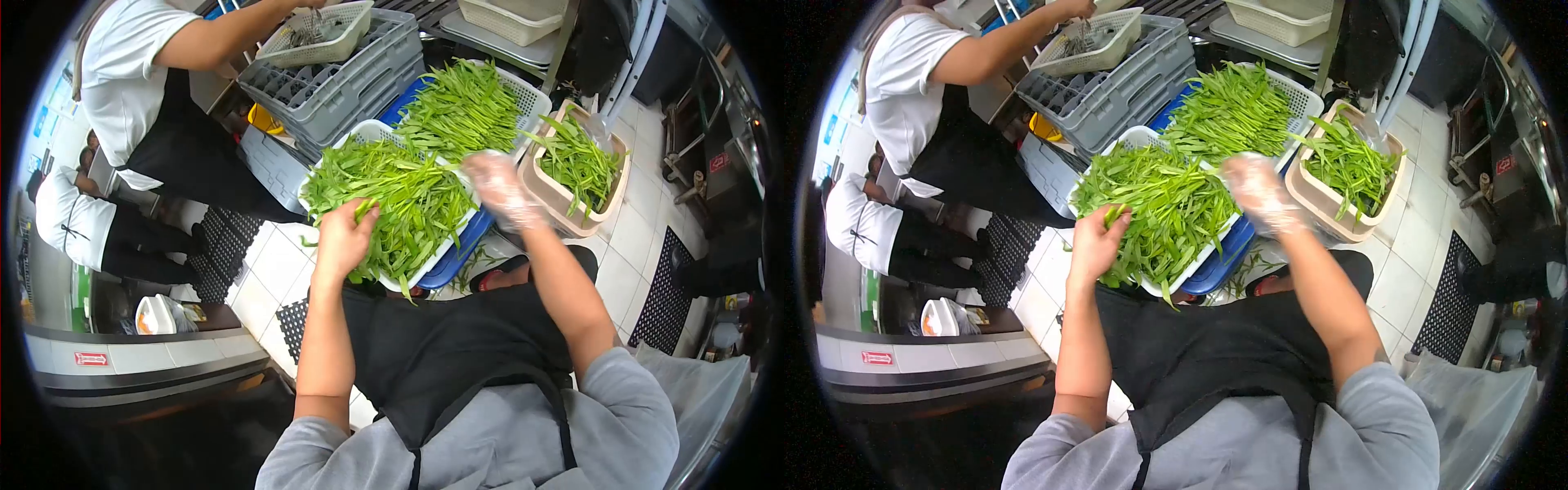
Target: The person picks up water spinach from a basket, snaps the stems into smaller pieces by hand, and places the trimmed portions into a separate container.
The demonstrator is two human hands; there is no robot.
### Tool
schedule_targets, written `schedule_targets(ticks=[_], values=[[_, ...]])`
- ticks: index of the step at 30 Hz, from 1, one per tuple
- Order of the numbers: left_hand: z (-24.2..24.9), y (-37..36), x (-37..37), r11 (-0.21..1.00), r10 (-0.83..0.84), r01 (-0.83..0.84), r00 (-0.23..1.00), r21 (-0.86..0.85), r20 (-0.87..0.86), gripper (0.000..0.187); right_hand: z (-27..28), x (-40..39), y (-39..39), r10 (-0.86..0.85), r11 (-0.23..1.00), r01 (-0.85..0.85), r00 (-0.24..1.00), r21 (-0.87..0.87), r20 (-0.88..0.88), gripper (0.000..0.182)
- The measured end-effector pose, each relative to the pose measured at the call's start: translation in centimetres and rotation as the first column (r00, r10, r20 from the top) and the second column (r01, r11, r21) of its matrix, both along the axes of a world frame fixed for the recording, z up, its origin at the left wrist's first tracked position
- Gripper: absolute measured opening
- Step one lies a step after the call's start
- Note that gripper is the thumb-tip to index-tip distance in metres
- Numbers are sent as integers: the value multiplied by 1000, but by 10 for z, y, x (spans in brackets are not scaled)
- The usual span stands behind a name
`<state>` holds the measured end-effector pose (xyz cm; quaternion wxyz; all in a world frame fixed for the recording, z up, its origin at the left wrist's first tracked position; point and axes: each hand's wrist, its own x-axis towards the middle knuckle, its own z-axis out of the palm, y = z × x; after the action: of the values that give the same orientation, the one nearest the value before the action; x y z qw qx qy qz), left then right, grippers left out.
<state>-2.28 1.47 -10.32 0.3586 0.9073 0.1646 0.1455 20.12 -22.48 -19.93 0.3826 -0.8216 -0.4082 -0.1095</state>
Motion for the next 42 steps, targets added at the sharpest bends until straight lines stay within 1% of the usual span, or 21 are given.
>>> schedule_targets(ticks=[2, 3, 4, 5, 6, 7, 9, 10, 11, 14, 15, 18, 22, 26, 30, 31, 34, 35, 38, 39, 42], values=[[5, -12, 6, 998, -64, 64, 998, 2, 15, 25, -2, -12, 42, 84, 992, -87, 996, -89, -44, 22], [14, -19, 6, 999, -40, 39, 995, -13, -90, 27, -16, -8, 65, 95, 992, -81, 982, -96, 161, 22], [13, -22, 4, 999, -54, 53, 995, -6, -80, 27, -8, -12, 73, 110, 989, -81, 963, -124, 245, 22], [9, -23, 1, 998, -65, 65, 995, 1, -70, 28, -31, -5, 89, 23, 998, -13, 978, -54, 207, 21], [8, -23, -2, 997, -73, 74, 996, 7, -59, 28, -28, -3, 95, 22, 995, -3, 983, -105, 184, 20], [12, -22, -6, 999, -36, 35, 986, -12, -161, 30, -24, -1, 101, 20, 988, 6, 987, -156, 162, 19], [0, -14, -16, 999, -45, 45, 998, 17, -46, 30, 3, 8, 92, 169, 871, -88, 978, -483, 126, 17], [-5, -11, -18, 998, -48, 47, 999, 30, 14, 31, 19, 8, 88, 197, 899, -142, 976, -414, 94, 17], [9, -15, -20, 999, 4, -6, 999, -31, -54, 29, 33, 8, 86, 229, 919, -195, 971, -344, 62, 17], [17, -13, -6, 992, 14, -53, 950, 118, 312, 28, 75, -1, 78, 322, 910, -328, 945, -254, -65, 22], [31, -17, 0, 991, 23, -58, 959, 118, 282, 29, 92, -10, 74, 353, 904, -369, 929, -214, -113, 23], [49, -25, 27, 938, -106, 8, 959, 347, 264, 29, 109, -15, 68, 423, 861, -478, 862, -174, -279, 26], [35, -12, 53, 916, -115, 154, 985, 371, -126, 26, 113, -20, 51, 374, 877, -463, 825, -129, -423, 31], [16, -5, 56, 936, -142, 149, 989, 320, -43, 25, 98, -14, 32, 297, 903, -397, 853, -165, -429, 33], [32, -12, 54, 959, -93, 74, 994, 273, 56, 27, 97, -16, 31, 293, 901, -402, 842, -164, -454, 37], [29, -14, 55, 952, -148, 112, 983, 284, 107, 28, 95, -17, 33, 308, 899, -412, 835, -148, -455, 37], [36, -22, 59, 917, -249, 292, 951, 272, -180, 29, 97, -23, 38, 307, 905, -410, 814, -115, -493, 29], [27, -19, 64, 918, -233, 290, 947, 272, -222, 29, 99, -26, 40, 296, 911, -400, 808, -106, -509, 26], [22, -13, 68, 926, -268, 303, 948, 224, -173, 27, 94, -26, 43, 390, 888, -451, 843, -91, -369, 27], [23, -13, 69, 925, -277, 314, 943, 215, -185, 27, 91, -28, 44, 393, 893, -442, 858, -85, -330, 19], [29, -18, 68, 918, -262, 323, 929, 229, -260, 26, 74, -28, 50, 406, 898, -403, 914, -178, -24, 20]])
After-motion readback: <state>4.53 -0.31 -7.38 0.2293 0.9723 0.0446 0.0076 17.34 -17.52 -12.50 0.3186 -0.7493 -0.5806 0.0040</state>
